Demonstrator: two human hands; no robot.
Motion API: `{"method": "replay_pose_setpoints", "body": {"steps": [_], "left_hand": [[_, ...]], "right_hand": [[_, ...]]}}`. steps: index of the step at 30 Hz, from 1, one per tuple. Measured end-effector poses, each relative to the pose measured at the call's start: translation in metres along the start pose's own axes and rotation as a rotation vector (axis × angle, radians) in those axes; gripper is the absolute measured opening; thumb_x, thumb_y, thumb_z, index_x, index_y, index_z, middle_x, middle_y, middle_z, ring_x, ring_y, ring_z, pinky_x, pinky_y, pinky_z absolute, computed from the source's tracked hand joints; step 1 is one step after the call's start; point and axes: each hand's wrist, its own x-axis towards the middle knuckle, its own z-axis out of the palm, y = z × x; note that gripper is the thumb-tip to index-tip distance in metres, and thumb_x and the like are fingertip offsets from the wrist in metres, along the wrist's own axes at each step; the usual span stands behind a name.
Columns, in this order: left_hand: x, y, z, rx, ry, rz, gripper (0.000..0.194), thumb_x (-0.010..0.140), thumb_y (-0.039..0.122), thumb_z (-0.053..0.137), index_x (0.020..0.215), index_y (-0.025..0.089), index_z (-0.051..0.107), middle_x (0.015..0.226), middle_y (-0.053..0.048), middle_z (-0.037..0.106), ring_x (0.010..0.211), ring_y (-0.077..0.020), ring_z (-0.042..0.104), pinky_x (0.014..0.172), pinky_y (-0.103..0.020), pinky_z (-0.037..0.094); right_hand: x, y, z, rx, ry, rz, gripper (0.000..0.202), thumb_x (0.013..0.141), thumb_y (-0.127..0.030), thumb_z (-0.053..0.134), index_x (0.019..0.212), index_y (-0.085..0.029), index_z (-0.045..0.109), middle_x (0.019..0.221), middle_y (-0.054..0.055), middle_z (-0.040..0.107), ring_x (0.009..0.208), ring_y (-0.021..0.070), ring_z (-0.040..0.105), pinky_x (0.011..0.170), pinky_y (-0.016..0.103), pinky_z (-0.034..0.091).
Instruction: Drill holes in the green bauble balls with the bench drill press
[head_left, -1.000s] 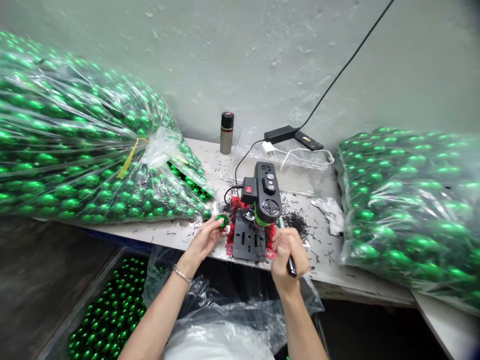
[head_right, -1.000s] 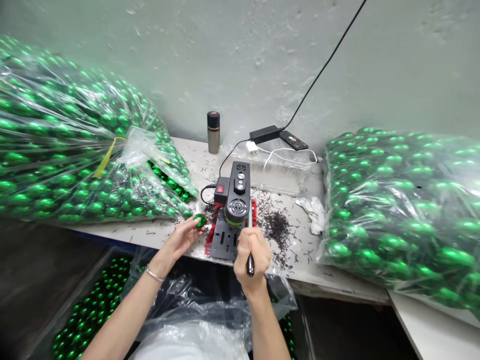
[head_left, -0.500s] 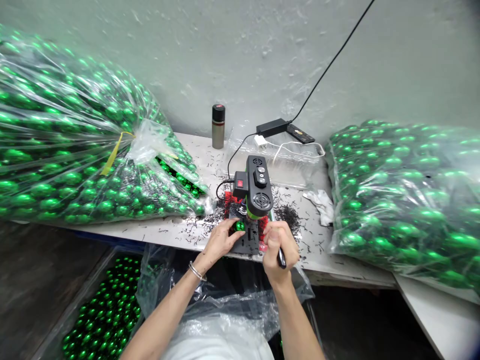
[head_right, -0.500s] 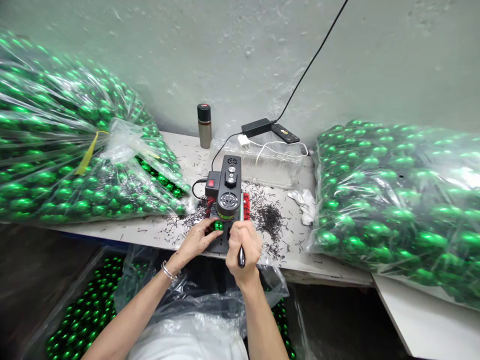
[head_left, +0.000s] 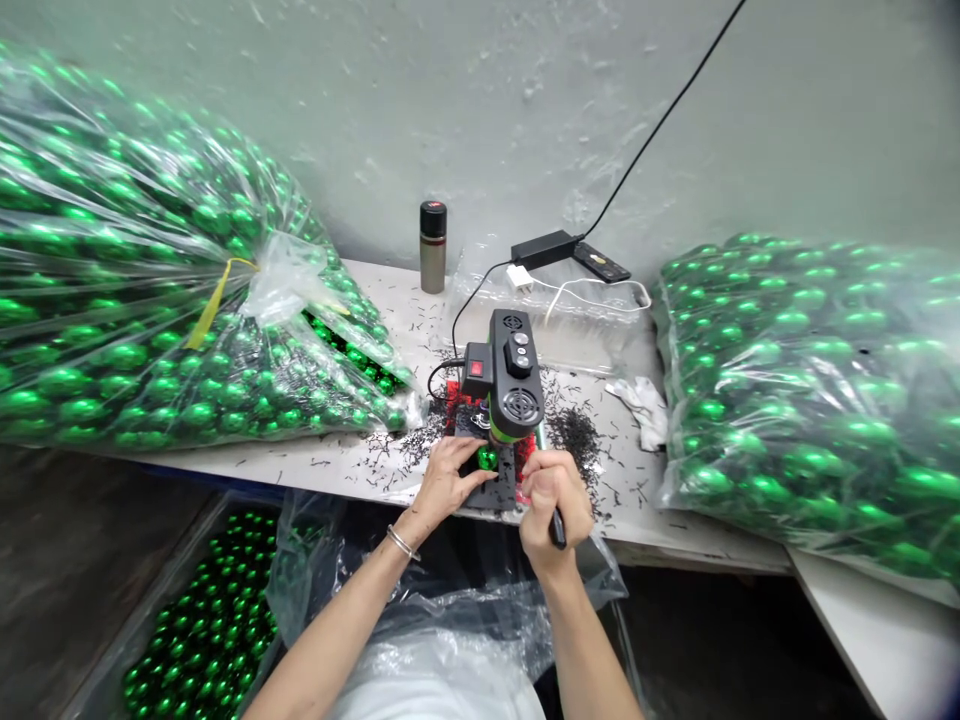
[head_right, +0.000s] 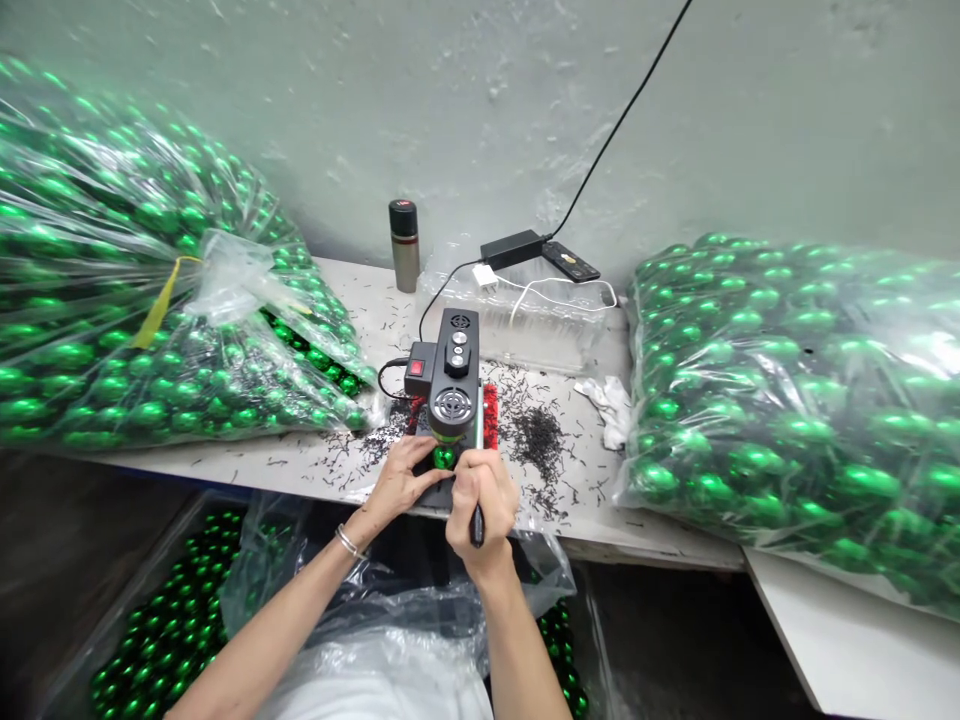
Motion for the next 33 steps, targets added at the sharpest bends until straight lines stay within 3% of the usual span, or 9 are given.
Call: {"method": "replay_pose_setpoints", "body": {"steps": [6, 10, 15, 21, 25, 28, 30, 33], "left_hand": [[-0.001, 0.000, 0.001, -0.016, 0.002, 0.004, 0.037, 0.082, 0.043, 0.073, 0.112, 0.021, 0.070, 0.107, -0.010, 0.071, 0.102, -0.0263, 0.062, 0.093, -0.045, 0.047], [-0.001, 0.001, 0.000, -0.014, -0.028, -0.022, 0.037, 0.082, 0.041, 0.073, 0.113, 0.021, 0.069, 0.109, -0.010, 0.070, 0.105, -0.0267, 0.061, 0.095, -0.045, 0.046], [-0.001, 0.001, 0.000, -0.039, -0.038, -0.030, 0.037, 0.080, 0.039, 0.075, 0.112, 0.022, 0.069, 0.109, -0.010, 0.071, 0.104, -0.0270, 0.061, 0.095, -0.045, 0.046], [0.000, 0.003, -0.001, -0.067, -0.029, -0.019, 0.036, 0.081, 0.037, 0.075, 0.112, 0.019, 0.069, 0.110, -0.011, 0.071, 0.106, -0.0267, 0.061, 0.096, -0.045, 0.046], [0.004, 0.004, -0.001, -0.071, -0.033, -0.015, 0.036, 0.080, 0.037, 0.076, 0.111, 0.019, 0.070, 0.108, -0.010, 0.071, 0.104, -0.0268, 0.061, 0.096, -0.045, 0.046], [0.005, 0.006, -0.002, -0.071, -0.017, -0.026, 0.034, 0.080, 0.036, 0.076, 0.110, 0.020, 0.070, 0.107, -0.009, 0.072, 0.103, -0.0266, 0.061, 0.096, -0.046, 0.045], [-0.001, 0.010, -0.005, -0.061, 0.012, -0.031, 0.034, 0.081, 0.036, 0.075, 0.111, 0.020, 0.069, 0.107, -0.010, 0.072, 0.102, -0.0265, 0.061, 0.097, -0.047, 0.044], [-0.023, 0.020, -0.013, -0.020, 0.012, 0.011, 0.039, 0.083, 0.041, 0.071, 0.116, 0.020, 0.066, 0.108, -0.011, 0.071, 0.103, -0.0267, 0.061, 0.097, -0.048, 0.044]], "right_hand": [[-0.022, 0.022, 0.005, -0.033, 0.010, -0.087, 0.025, 0.094, -0.016, 0.039, 0.072, -0.020, 0.049, 0.075, 0.001, 0.054, 0.065, 0.0123, 0.052, 0.062, 0.030, 0.045], [-0.034, 0.037, 0.012, -0.041, 0.083, -0.150, 0.026, 0.096, -0.020, 0.037, 0.072, -0.021, 0.048, 0.075, 0.000, 0.055, 0.065, 0.0130, 0.054, 0.073, 0.037, 0.048], [-0.038, 0.042, 0.019, -0.019, 0.139, -0.156, 0.028, 0.097, -0.022, 0.034, 0.071, -0.021, 0.046, 0.074, -0.001, 0.052, 0.064, 0.0136, 0.055, 0.075, 0.040, 0.048], [-0.040, 0.046, 0.013, -0.066, 0.009, -0.187, 0.026, 0.096, -0.022, 0.035, 0.072, -0.022, 0.044, 0.074, -0.001, 0.051, 0.069, 0.0140, 0.059, 0.074, 0.038, 0.049], [-0.024, 0.031, 0.007, -0.067, 0.001, -0.175, 0.029, 0.096, -0.019, 0.036, 0.069, -0.021, 0.043, 0.072, -0.001, 0.051, 0.067, 0.0126, 0.055, 0.069, 0.034, 0.046], [0.005, 0.005, 0.001, -0.002, 0.058, 0.028, 0.033, 0.097, -0.016, 0.036, 0.065, -0.021, 0.040, 0.067, -0.002, 0.048, 0.063, 0.0114, 0.049, 0.060, 0.029, 0.039], [0.025, -0.011, -0.003, 0.036, 0.023, 0.171, 0.035, 0.097, -0.020, 0.040, 0.063, -0.021, 0.038, 0.064, -0.002, 0.045, 0.062, 0.0117, 0.047, 0.058, 0.028, 0.036], [0.042, -0.025, -0.007, 0.043, -0.027, 0.211, 0.036, 0.097, -0.023, 0.043, 0.061, -0.021, 0.039, 0.063, -0.002, 0.044, 0.061, 0.0119, 0.045, 0.058, 0.029, 0.035]]}}
